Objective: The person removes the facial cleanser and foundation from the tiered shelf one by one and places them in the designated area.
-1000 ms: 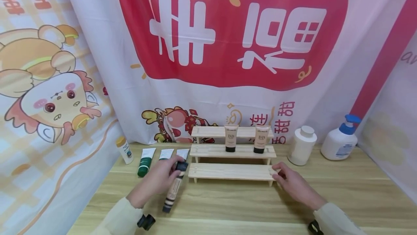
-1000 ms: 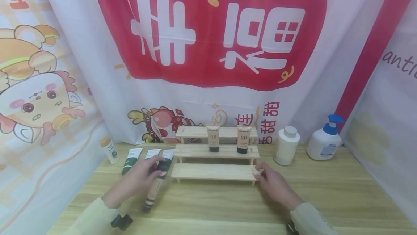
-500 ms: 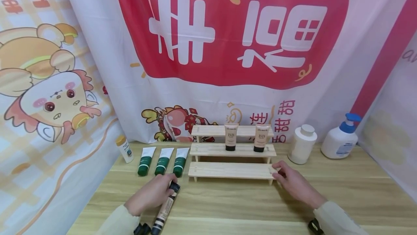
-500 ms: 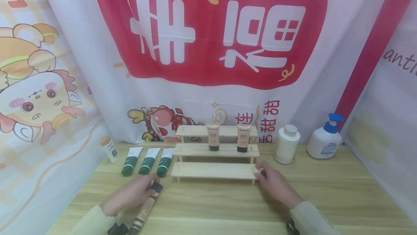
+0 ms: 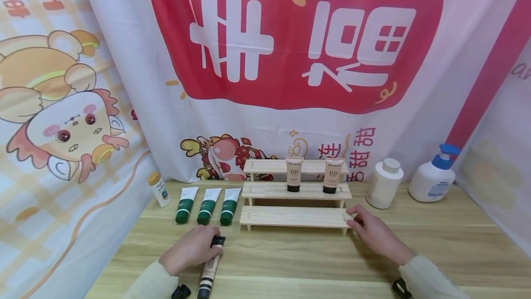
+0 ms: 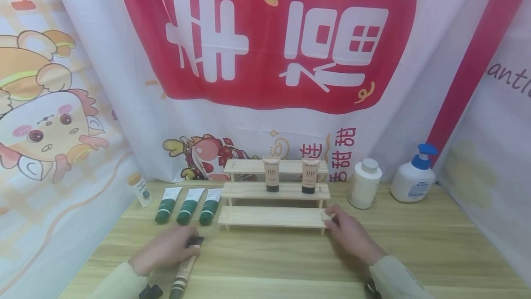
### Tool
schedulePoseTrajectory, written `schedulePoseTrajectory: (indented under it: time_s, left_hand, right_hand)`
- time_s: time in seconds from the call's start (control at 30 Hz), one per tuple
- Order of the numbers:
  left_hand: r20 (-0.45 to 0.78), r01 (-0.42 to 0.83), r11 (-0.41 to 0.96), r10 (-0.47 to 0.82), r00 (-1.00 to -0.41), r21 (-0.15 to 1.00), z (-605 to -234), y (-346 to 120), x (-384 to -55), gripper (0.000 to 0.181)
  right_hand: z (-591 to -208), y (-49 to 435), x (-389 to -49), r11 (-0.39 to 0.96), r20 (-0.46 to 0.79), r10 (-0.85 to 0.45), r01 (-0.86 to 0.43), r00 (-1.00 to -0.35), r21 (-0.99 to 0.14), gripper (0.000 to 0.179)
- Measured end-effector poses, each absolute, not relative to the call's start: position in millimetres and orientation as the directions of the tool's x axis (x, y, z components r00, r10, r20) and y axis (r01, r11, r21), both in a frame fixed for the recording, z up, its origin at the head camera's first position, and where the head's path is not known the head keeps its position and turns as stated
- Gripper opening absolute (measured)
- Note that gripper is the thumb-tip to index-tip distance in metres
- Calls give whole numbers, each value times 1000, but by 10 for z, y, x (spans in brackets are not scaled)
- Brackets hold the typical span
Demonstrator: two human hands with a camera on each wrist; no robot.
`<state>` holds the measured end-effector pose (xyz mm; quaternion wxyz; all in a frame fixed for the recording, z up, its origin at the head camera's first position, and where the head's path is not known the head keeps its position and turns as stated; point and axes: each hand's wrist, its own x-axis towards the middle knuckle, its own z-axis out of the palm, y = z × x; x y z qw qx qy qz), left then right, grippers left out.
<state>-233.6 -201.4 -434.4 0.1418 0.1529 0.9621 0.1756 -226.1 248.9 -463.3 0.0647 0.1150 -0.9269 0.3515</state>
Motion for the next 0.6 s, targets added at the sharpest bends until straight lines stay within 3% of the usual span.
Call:
schedulePoseTrajectory:
  time_s: [0.6]
  left_hand:
    - [-255,159,917,263,-930,366,-4365,-1957,-2386,20]
  right_hand:
    - [-4640,2482,-2274,735,176,-154,-232,-972,-637,22]
